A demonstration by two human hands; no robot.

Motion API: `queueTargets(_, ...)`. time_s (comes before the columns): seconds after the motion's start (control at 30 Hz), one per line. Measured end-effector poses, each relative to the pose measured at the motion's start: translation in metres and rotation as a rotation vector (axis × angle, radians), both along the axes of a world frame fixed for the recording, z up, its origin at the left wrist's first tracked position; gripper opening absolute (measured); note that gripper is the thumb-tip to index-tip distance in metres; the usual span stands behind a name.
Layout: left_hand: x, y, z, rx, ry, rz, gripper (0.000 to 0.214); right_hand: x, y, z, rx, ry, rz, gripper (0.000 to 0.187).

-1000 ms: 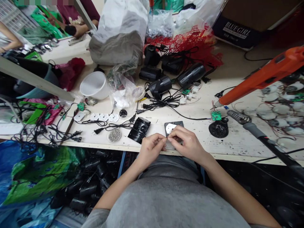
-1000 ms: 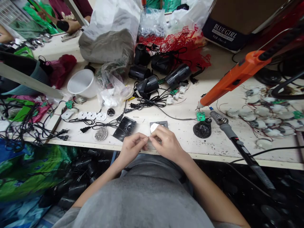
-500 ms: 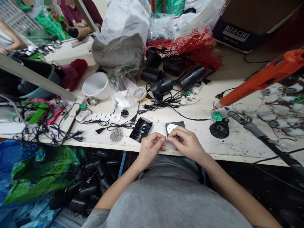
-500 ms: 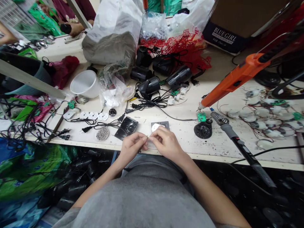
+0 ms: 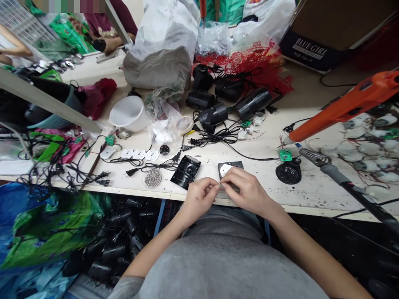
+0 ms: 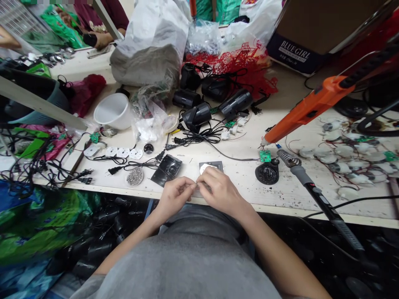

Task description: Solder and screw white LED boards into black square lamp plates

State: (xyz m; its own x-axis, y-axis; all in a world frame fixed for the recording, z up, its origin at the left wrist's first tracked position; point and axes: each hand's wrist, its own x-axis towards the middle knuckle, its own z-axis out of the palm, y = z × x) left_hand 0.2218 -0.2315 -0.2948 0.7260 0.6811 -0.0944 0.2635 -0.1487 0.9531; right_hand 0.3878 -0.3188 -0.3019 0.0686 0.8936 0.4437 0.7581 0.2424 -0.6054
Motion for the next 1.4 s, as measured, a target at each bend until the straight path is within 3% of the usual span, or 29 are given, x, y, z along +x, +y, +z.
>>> queueTargets(0.23,-0.001,-0.001,0.003,0.029,0.015,0.019,0.027,0.001,0.003,-0.001,0.02,0.028,-0.019,0.014)
queueTargets(0.4,-0.005,0.0,-0.001,-0.096,0.027,0.05,0.028,0.015,0.002,0.004,0.128,0.014,-0.187,0.014)
queueTargets(0.6,-0.004,0.001,-0.001,-0.182,0.01,0.052,0.029,0.004,0.002,0.004,0.035,0.064,0.057,0.011)
queueTargets(0.83,-0.002,-0.005,0.003,-0.215,0.002,0.038,0.017,-0.002,0.004,0.002,0.064,0.084,0.106,0.017)
queueTargets(1.0,0.0,-0.004,0.003,-0.087,0.02,0.022,0.01,0.012,0.003,-0.01,0.086,0.012,0.125,0.016)
queueTargets(1.1,0.0,-0.005,0.006,-0.058,0.077,0.034,0.01,0.029,-0.003,-0.013,0.066,-0.096,-0.028,0.018)
queueTargets(1.2,-0.001,-0.005,0.009,-0.141,0.127,0.044,0.01,0.037,-0.006,-0.01,0.09,-0.133,-0.141,0.026)
queueTargets(1.4,0.002,-0.004,0.01,-0.153,0.115,0.054,0.008,0.015,0.004,-0.011,0.023,-0.03,0.128,0.024)
